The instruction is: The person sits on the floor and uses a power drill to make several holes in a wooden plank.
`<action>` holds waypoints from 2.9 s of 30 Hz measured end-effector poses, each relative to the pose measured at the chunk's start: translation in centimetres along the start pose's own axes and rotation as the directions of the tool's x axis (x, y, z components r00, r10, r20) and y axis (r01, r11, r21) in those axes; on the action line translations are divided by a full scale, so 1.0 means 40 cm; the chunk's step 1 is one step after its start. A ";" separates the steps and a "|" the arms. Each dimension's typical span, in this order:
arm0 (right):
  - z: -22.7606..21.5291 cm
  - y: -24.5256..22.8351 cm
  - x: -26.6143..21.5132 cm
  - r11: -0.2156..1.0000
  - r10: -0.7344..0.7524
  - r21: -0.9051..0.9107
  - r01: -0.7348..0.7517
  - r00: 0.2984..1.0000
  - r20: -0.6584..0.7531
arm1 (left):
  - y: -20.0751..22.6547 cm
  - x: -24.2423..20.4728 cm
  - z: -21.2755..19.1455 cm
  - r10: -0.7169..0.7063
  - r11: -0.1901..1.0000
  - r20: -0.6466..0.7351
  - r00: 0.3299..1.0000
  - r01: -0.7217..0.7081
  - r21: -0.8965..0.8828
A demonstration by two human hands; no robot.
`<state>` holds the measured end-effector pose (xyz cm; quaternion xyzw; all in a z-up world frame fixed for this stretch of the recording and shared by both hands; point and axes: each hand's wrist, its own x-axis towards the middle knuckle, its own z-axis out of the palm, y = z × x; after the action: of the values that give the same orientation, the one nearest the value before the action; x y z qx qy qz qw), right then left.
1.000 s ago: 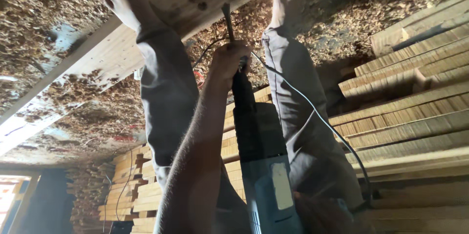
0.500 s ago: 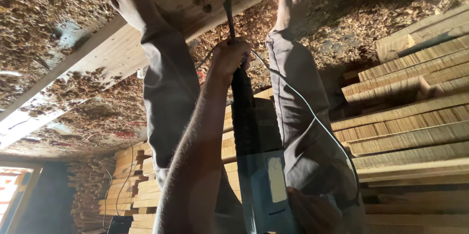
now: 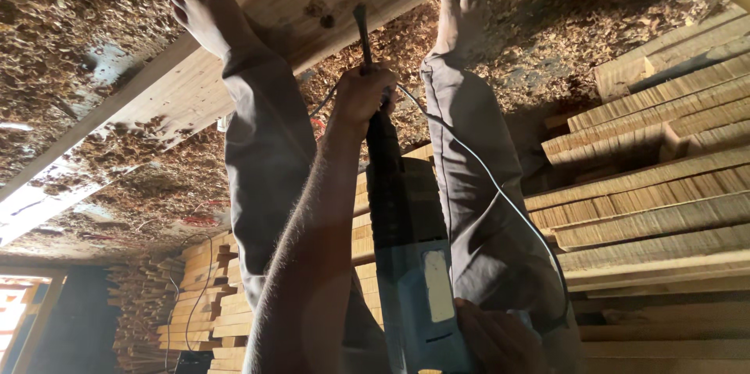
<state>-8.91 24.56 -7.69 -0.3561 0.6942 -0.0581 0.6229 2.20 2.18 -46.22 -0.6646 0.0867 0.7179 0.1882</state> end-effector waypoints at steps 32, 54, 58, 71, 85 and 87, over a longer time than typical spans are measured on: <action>0.001 -0.238 0.210 0.705 0.260 0.651 -0.281 0.957 0.131 | 0.138 -0.042 -0.035 -0.072 0.970 0.094 0.993 0.048 0.238; -0.009 -0.319 0.236 0.784 0.281 0.604 -0.146 0.950 -0.136 | -0.066 -0.890 0.078 0.467 0.821 -0.250 0.848 -0.311 0.479; -0.019 -0.332 0.219 0.813 0.177 0.581 0.039 0.934 -0.311 | -0.044 -0.864 0.083 0.553 0.832 -0.274 0.787 -0.506 0.227; -0.046 -0.368 0.282 0.767 0.420 0.561 -0.311 0.905 -0.072 | -0.054 -0.768 0.068 0.724 0.689 -0.204 0.659 -0.677 0.258; -0.072 -0.345 0.335 0.811 0.421 0.431 -0.396 0.906 0.040 | -0.039 -0.731 0.075 0.695 0.704 -0.245 0.675 -0.709 0.043; -0.074 -0.355 0.338 0.770 0.464 0.469 -0.432 0.884 0.052 | -0.042 -0.730 0.069 0.654 0.738 -0.270 0.707 -0.674 0.021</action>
<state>-5.21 5.34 -10.73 -0.0172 0.7444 -0.0854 0.6620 1.63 0.21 -16.90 -0.6837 0.3155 0.6466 -0.1221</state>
